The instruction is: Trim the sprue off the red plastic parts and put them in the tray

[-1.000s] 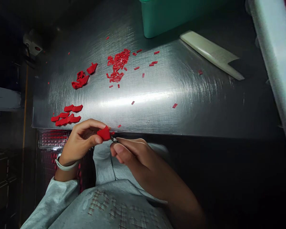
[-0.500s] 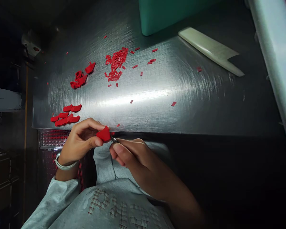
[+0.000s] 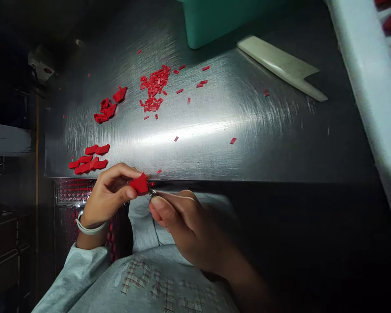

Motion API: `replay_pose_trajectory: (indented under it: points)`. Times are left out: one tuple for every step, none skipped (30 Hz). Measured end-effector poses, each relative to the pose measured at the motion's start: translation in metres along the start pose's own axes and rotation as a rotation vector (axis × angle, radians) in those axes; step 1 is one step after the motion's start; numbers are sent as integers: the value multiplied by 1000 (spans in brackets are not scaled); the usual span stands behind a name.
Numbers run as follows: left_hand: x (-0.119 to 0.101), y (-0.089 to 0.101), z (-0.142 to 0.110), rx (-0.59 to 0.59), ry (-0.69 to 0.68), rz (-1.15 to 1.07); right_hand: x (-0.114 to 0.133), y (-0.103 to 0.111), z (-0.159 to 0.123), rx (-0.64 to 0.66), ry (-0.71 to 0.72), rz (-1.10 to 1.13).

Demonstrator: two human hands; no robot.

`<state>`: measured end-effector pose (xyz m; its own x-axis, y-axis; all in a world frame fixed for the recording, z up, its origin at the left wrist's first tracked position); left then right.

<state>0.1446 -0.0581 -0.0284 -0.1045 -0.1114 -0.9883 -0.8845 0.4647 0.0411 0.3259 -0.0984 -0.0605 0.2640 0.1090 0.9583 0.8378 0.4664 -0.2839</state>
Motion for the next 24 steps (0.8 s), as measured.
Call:
replay_pose_trajectory:
  points:
    - [1,0,0,-2,14,3,-2,-1,1,-1,9,17]
    - [2,0,0,-9,35,8,-4,-2,2,2,18,41]
    - [2,0,0,-17,58,11,-6,-3,2,4,24,65]
    - [1,-1,0,-26,74,10,-9,-3,3,5,30,84]
    - [0,-2,0,-37,82,5,-11,-3,3,7,33,100]
    - [-1,-2,1,-46,79,-4,-12,-3,3,14,27,115]
    - [-2,-3,1,-53,67,-15,-14,-2,3,26,17,134]
    - [-4,-3,1,-55,52,-27,-15,-2,3,39,0,158]
    - [-6,-3,2,-52,38,-37,-15,-1,3,50,-18,185]
    - [-7,-2,2,-46,26,-45,-15,-1,2,61,-35,212]
    - [-8,-1,2,-36,19,-52,-15,-1,2,70,-52,230]
    - [-9,0,2,-28,19,-56,-15,-1,2,75,-61,235]
    - [-10,1,1,-24,23,-53,-14,-1,2,78,-65,233]
    - [-10,2,1,-19,27,-44,-14,-1,2,81,-66,228]
    - [-11,4,0,-18,30,-29,-15,-1,2,83,-65,222]
    - [-13,5,-2,-21,33,-5,-15,-1,1,85,-68,217]
    - [-14,8,-4,-38,35,34,-16,-1,1,88,-76,214]
    - [-16,10,-6,-73,38,99,-16,0,1,89,-86,211]
    - [-19,13,-9,-126,42,198,-17,0,0,91,-100,208]
    - [-21,17,-11,-193,49,335,-17,1,0,92,-114,203]
    - [-24,21,-14,-259,60,503,-18,2,-1,93,-124,196]
    - [-26,25,-16,-307,69,681,-18,3,-2,94,-134,191]
    - [-27,29,-17,-331,78,846,-19,4,-3,94,-141,188]
    - [-27,33,-18,-330,82,986,-19,5,-3,96,-151,187]
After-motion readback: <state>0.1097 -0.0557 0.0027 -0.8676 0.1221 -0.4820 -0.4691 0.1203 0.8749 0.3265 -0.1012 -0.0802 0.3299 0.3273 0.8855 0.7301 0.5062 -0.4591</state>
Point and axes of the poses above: each hand's wrist, its own z-axis towards the middle knuckle, its own y-axis out of the back of the hand, x = y × z, the point moved 1 cm from there along z, towards the middle knuckle, and after that the axes turned 7 degrees about x, right-handed, at the moved point
